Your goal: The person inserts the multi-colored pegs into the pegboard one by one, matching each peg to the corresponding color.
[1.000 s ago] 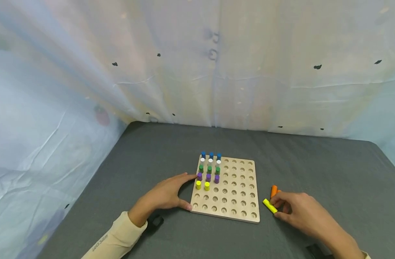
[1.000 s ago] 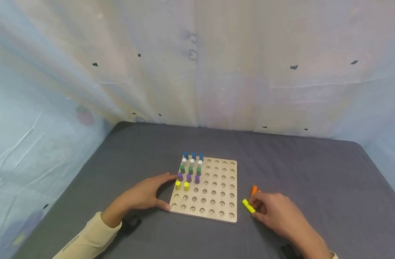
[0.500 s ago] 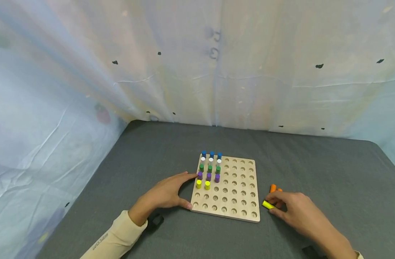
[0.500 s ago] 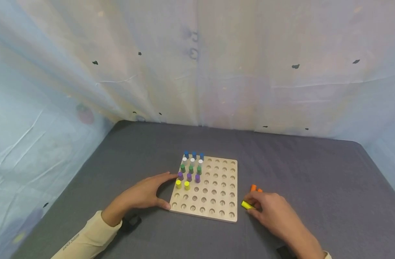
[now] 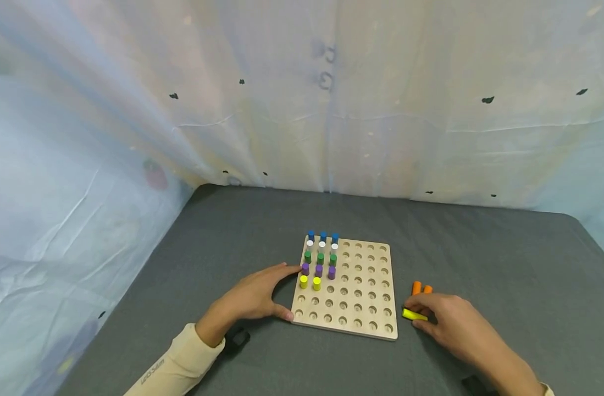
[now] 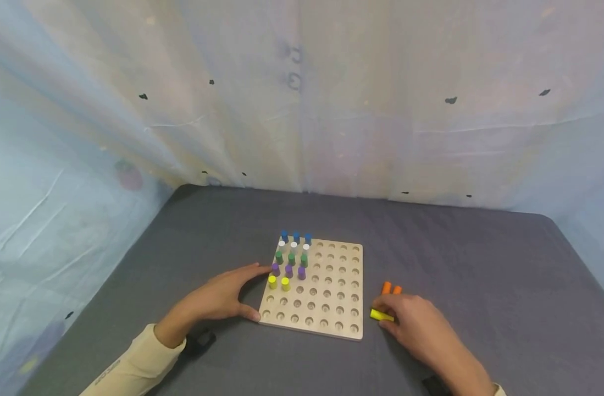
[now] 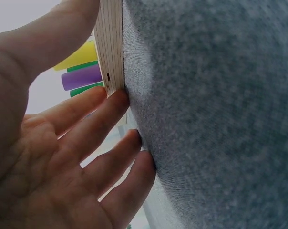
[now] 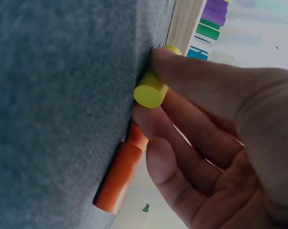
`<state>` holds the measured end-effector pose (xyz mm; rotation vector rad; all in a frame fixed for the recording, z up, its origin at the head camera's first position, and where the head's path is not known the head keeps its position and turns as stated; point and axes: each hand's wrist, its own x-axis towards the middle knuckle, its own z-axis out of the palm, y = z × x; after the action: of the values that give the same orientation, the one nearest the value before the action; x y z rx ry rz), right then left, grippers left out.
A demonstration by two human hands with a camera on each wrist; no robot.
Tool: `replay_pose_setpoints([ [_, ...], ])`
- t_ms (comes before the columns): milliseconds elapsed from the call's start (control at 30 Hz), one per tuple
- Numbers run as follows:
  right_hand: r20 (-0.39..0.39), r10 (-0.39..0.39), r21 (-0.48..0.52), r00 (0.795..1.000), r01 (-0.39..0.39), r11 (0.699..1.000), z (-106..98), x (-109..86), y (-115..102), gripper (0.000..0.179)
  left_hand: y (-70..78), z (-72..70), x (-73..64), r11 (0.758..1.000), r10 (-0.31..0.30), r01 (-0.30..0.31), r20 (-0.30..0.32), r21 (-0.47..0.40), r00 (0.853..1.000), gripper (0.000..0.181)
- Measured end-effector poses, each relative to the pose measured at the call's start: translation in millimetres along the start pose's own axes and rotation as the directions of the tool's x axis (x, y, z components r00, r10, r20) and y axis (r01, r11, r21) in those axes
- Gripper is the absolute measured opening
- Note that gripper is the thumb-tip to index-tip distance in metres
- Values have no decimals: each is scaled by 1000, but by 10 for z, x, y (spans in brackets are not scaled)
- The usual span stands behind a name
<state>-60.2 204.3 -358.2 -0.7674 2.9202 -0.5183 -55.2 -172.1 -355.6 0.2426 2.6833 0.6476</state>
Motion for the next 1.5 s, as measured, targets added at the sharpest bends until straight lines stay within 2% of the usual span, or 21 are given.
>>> replay_pose_setpoints([
  [267,-123,-64,-10,990,64,998,9,-9,9,40,9,-13,-10,1000,-10,10,2,4,1000,97],
  [667,-149,-88,11,985,91,996,-59,40,-46,39,8,-22,-13,1000,-13,13,8,11,1000,96],
  [933,-100,-35,72,994,42,997,-132,166,-150,30,-4,-7,1,1000,-12,12,4,7,1000,98],
  [1267,-104,-21,81,994,30,996,-174,309,-317,24,-13,20,9,1000,-14,14,0,13,1000,98],
  [1500,-135,-69,95,988,82,992,-161,414,-434,23,-8,21,14,1000,-11,11,-8,9,1000,98],
])
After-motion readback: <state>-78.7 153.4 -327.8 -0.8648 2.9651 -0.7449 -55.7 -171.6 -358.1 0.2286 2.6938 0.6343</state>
